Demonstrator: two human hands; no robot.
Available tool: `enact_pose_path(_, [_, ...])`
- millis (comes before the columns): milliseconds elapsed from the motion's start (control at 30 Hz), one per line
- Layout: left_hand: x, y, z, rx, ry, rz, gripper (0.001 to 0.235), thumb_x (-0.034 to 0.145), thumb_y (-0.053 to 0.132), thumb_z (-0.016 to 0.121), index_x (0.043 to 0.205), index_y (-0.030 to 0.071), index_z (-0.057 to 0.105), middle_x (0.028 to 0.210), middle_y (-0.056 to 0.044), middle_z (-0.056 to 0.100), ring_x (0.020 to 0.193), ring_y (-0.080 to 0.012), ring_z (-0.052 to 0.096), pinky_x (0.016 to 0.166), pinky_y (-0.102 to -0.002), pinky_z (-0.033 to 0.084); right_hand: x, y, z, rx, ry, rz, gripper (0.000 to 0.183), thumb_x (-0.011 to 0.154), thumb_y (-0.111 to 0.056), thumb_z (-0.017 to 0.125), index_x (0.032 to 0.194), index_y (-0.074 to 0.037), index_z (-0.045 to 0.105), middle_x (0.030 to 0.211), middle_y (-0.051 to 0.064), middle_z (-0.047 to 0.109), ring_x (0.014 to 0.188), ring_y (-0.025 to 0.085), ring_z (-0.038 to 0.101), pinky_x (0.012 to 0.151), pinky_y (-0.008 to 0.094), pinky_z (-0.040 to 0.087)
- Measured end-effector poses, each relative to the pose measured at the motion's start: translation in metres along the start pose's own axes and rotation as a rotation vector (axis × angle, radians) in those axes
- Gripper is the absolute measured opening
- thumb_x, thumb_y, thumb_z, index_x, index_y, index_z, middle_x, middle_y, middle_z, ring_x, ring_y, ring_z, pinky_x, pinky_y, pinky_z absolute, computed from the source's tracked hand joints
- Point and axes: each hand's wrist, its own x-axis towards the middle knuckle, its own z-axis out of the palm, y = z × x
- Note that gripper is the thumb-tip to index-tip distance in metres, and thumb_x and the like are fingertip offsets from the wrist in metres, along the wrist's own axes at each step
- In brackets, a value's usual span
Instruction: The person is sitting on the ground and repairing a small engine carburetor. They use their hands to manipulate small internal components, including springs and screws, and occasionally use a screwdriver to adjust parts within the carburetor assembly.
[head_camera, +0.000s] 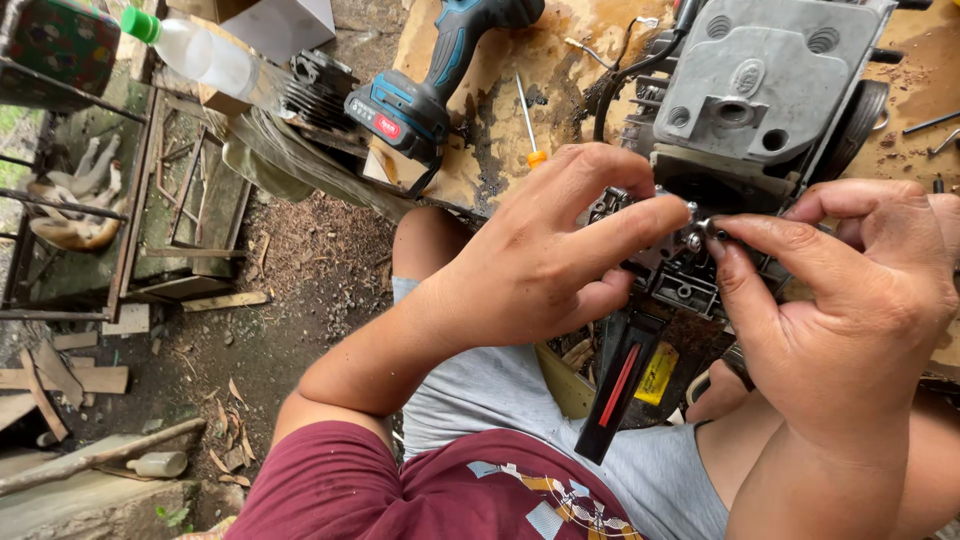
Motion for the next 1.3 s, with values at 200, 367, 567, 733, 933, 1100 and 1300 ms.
enact_pose_path(200, [0.002,-0.011,-0.003,-0.035,-0.041,0.061,0.061,0.081,0.004,0.075,0.136,0.015,0.052,0.13,-0.011,0.05,0.122,-0.0307,0.056,0.103,-0.041,0.048,-0.012,0.012,0.001,0.02,-0.02,-0.024,0.023,0.095,-0.003,0.089,0.115,-0.01,0.08,0.096,0.005,0.057,0.094,0.02,0.052,0.081,0.029,0.04])
enact_pose_path(367, [0.01,-0.026,-0.003,0.074,-0.007,0.222,0.045,0.096,0.01,0.066,0.138,0.019,0.052,0.135,-0.007,0.048,0.124,-0.0258,0.053,0.103,-0.037,0.047,-0.014,0.013,0.003,0.059,-0.032,0.017,0.026,0.092,-0.001,0.088,0.117,-0.005,0.078,0.098,0.007,0.059,0.091,0.019,0.054,0.077,0.028,0.042])
enact_pose_path(567, [0.014,-0.039,0.002,0.205,-0.01,0.353,0.034,0.101,0.013,0.058,0.134,0.022,0.054,0.133,-0.007,0.045,0.109,-0.0239,0.054,0.091,-0.036,0.049,-0.012,0.011,0.002,0.045,-0.062,0.024,0.028,0.093,0.002,0.088,0.118,-0.002,0.077,0.099,0.009,0.057,0.092,0.018,0.053,0.076,0.028,0.041])
enact_pose_path(733, [0.016,-0.045,0.008,0.162,0.03,0.378,0.036,0.1,0.011,0.057,0.134,0.023,0.053,0.129,-0.006,0.044,0.11,-0.0226,0.055,0.089,-0.035,0.049,-0.009,0.012,0.001,0.079,-0.081,0.038,0.028,0.093,0.001,0.09,0.119,-0.001,0.078,0.097,0.008,0.053,0.091,0.018,0.05,0.076,0.027,0.039])
enact_pose_path(933, [0.018,-0.046,0.013,0.098,0.041,0.344,0.036,0.098,0.009,0.057,0.133,0.02,0.053,0.124,-0.007,0.046,0.111,-0.0243,0.056,0.094,-0.037,0.047,-0.009,0.014,-0.001,0.103,-0.084,0.026,0.029,0.09,0.0,0.089,0.115,-0.001,0.076,0.1,0.01,0.053,0.092,0.018,0.05,0.077,0.027,0.039])
enact_pose_path(1100, [0.018,-0.049,0.011,0.022,-0.014,0.322,0.052,0.09,-0.002,0.063,0.136,0.017,0.05,0.128,-0.006,0.047,0.121,-0.025,0.055,0.103,-0.038,0.046,-0.009,0.017,0.0,0.115,-0.087,0.009,0.029,0.092,0.002,0.088,0.118,-0.002,0.077,0.097,0.009,0.052,0.096,0.019,0.049,0.079,0.027,0.039])
enact_pose_path(1300, [0.015,-0.044,0.003,-0.064,-0.062,0.29,0.068,0.079,-0.003,0.072,0.139,0.014,0.046,0.132,-0.008,0.046,0.126,-0.0282,0.053,0.107,-0.038,0.046,-0.008,0.012,-0.001,0.084,-0.083,0.005,0.029,0.088,0.001,0.087,0.116,-0.002,0.078,0.094,0.009,0.05,0.097,0.021,0.05,0.079,0.029,0.039])
